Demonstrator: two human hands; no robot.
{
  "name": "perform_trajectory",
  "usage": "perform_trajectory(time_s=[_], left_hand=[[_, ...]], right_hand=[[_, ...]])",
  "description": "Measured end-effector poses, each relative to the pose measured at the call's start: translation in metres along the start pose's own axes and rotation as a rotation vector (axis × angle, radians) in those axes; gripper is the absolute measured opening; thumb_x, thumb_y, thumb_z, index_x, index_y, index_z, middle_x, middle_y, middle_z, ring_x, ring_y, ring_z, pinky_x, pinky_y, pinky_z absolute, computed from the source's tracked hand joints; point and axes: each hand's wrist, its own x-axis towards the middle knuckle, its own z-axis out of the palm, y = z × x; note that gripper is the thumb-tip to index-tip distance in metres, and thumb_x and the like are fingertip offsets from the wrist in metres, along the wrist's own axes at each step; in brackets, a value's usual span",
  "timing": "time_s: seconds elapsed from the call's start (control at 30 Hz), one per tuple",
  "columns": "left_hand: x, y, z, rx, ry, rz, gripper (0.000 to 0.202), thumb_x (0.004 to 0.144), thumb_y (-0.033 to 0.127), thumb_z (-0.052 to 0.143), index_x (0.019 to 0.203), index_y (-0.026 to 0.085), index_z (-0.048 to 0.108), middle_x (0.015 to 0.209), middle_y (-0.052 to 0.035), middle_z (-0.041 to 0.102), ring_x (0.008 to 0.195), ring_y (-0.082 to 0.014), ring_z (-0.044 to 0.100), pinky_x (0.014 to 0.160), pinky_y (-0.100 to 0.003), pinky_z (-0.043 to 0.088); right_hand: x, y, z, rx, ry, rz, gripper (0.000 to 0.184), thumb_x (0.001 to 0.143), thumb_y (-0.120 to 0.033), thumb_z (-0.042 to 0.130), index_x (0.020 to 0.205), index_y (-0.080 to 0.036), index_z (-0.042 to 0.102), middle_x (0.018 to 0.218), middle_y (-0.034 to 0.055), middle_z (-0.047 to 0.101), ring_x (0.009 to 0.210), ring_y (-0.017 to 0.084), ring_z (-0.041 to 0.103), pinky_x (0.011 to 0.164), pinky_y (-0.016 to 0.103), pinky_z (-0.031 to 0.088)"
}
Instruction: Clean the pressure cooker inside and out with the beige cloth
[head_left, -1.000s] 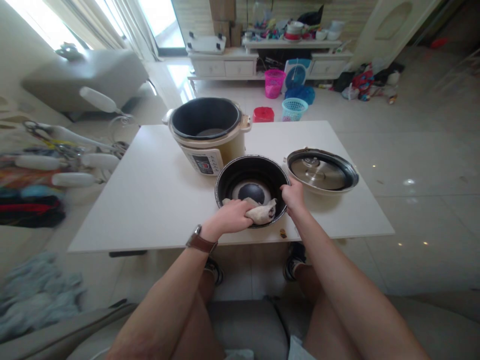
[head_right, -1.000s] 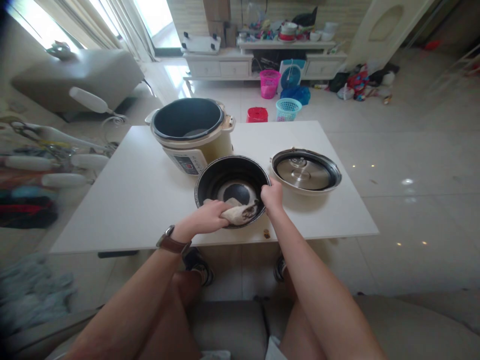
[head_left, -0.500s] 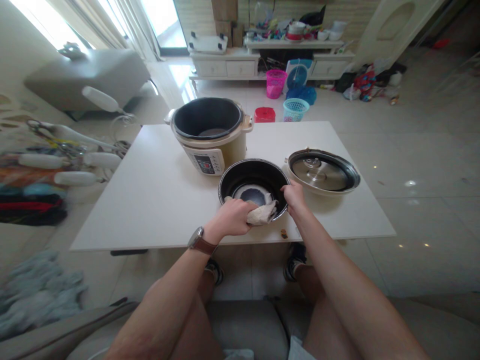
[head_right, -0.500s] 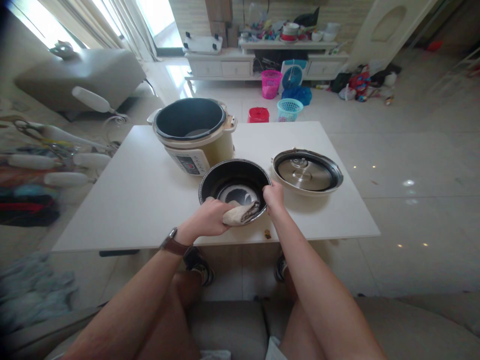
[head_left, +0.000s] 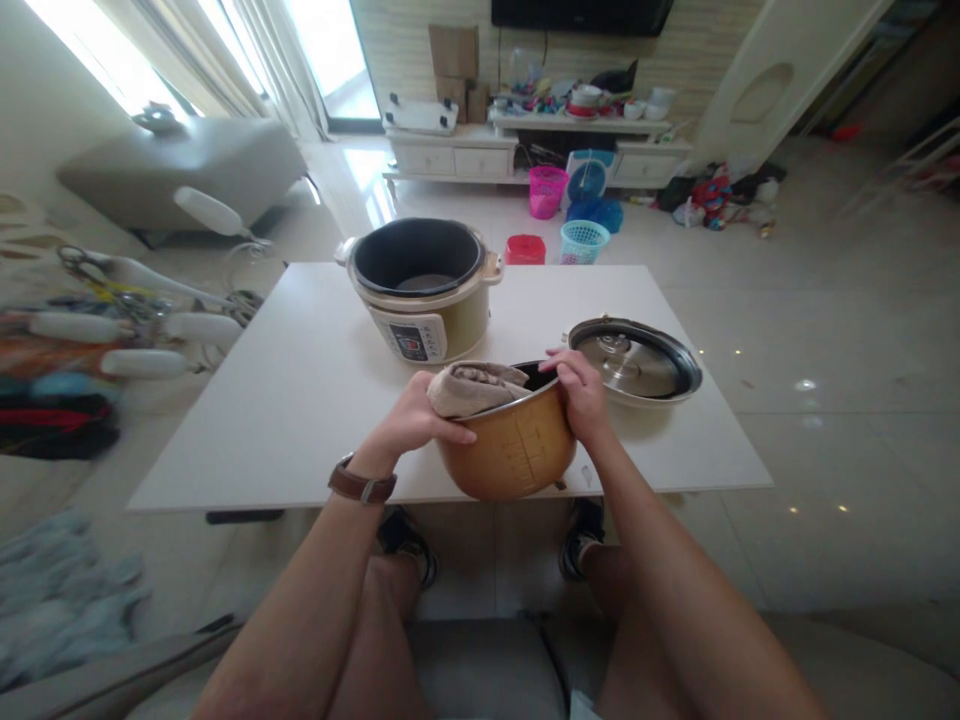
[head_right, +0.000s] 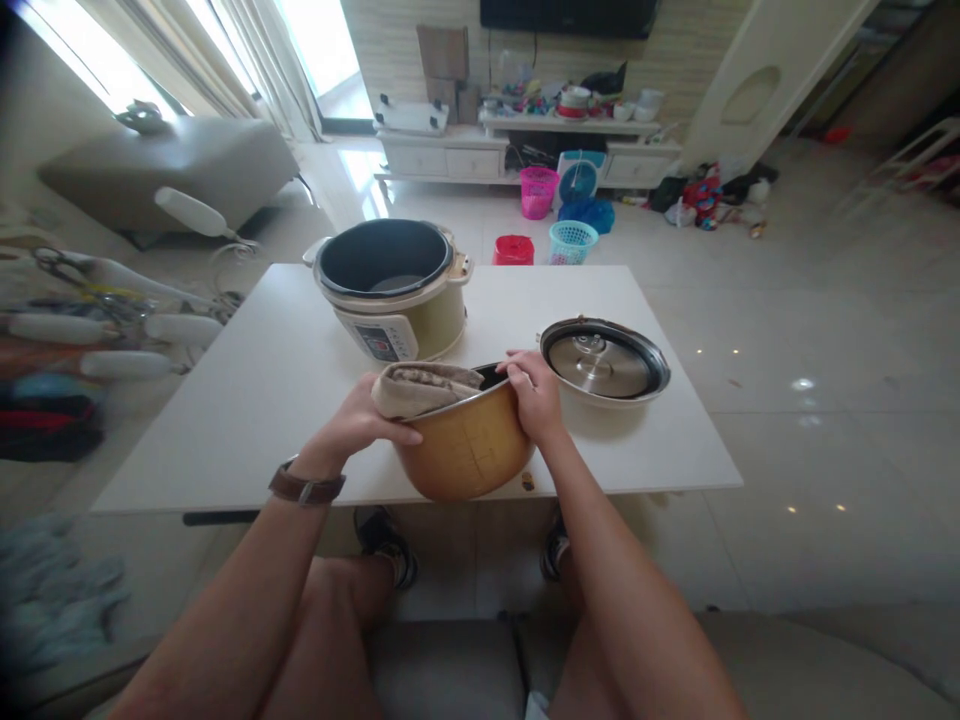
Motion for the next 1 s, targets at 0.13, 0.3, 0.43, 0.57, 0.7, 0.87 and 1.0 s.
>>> perform_trajectory(time_s=[0.13, 0.3, 0.43, 0.57, 0.7, 0.87, 1.0], left_hand=[[0.002, -0.006, -0.004, -0.036, 0.008, 0.0, 0.068, 0.051, 0.03, 0.103, 0.114, 0.013, 0.084, 0.109, -0.0127, 0.084, 0.112, -0.0354, 0.077, 0.104, -0.046, 0.06], [0.001, -0.011, -0.009, 0.06, -0.047, 0.029, 0.054, 0.071, 0.046, 0.093, 0.113, 0.013, 0.084, 0.113, -0.0144, 0.083, 0.113, -0.0343, 0.076, 0.103, -0.044, 0.059], [0.002, -0.016, -0.01, 0.021, 0.059, -0.022, 0.055, 0.075, 0.061, 0.085, 0.101, 0.012, 0.085, 0.103, -0.0128, 0.084, 0.099, -0.0316, 0.077, 0.093, -0.04, 0.061], [0.008, -0.027, -0.006, -0.081, 0.259, -0.056, 0.056, 0.073, 0.066, 0.085, 0.093, 0.013, 0.083, 0.092, -0.01, 0.082, 0.089, -0.0279, 0.076, 0.088, -0.038, 0.062], [0.021, -0.038, 0.0, -0.253, 0.713, 0.131, 0.065, 0.069, 0.075, 0.084, 0.096, 0.016, 0.081, 0.092, -0.0082, 0.08, 0.093, -0.026, 0.077, 0.088, -0.036, 0.063], [0.024, -0.036, 0.005, -0.138, 1.126, 0.453, 0.068, 0.084, 0.079, 0.07, 0.115, 0.019, 0.078, 0.108, -0.0096, 0.079, 0.117, -0.0275, 0.073, 0.105, -0.038, 0.058], [0.013, -0.035, 0.007, 0.141, 1.214, 0.455, 0.063, 0.091, 0.074, 0.064, 0.115, 0.017, 0.077, 0.108, -0.0103, 0.078, 0.12, -0.0302, 0.071, 0.107, -0.041, 0.056]], right_hand=[[-0.001, -0.011, -0.001, -0.017, -0.061, -0.015, 0.04, 0.088, -0.055, 0.068, 0.063, -0.024, 0.058, 0.066, -0.001, 0.056, 0.071, 0.019, 0.051, 0.079, 0.036, 0.045], [0.002, -0.012, 0.0, -0.019, -0.049, 0.028, 0.043, 0.081, -0.058, 0.072, 0.06, -0.024, 0.055, 0.064, -0.0024, 0.051, 0.068, 0.017, 0.044, 0.07, 0.033, 0.038], [0.004, -0.012, 0.003, -0.021, -0.042, 0.039, 0.043, 0.081, -0.057, 0.072, 0.06, -0.024, 0.055, 0.063, -0.0028, 0.05, 0.067, 0.017, 0.044, 0.069, 0.033, 0.037], [0.004, -0.01, 0.002, -0.04, -0.033, 0.058, 0.045, 0.08, -0.06, 0.071, 0.059, -0.024, 0.054, 0.063, -0.0026, 0.05, 0.068, 0.017, 0.043, 0.069, 0.032, 0.037], [0.004, -0.009, 0.001, -0.052, 0.011, 0.102, 0.05, 0.081, -0.066, 0.069, 0.059, -0.024, 0.053, 0.061, -0.0029, 0.048, 0.066, 0.016, 0.041, 0.066, 0.031, 0.035], [0.004, -0.004, 0.005, -0.045, 0.101, 0.18, 0.064, 0.079, -0.08, 0.066, 0.056, -0.024, 0.047, 0.058, -0.0039, 0.04, 0.062, 0.014, 0.036, 0.061, 0.03, 0.03], [0.005, 0.001, 0.008, -0.022, 0.162, 0.242, 0.073, 0.075, -0.089, 0.067, 0.053, -0.024, 0.04, 0.056, -0.0051, 0.033, 0.06, 0.012, 0.03, 0.057, 0.029, 0.025]])
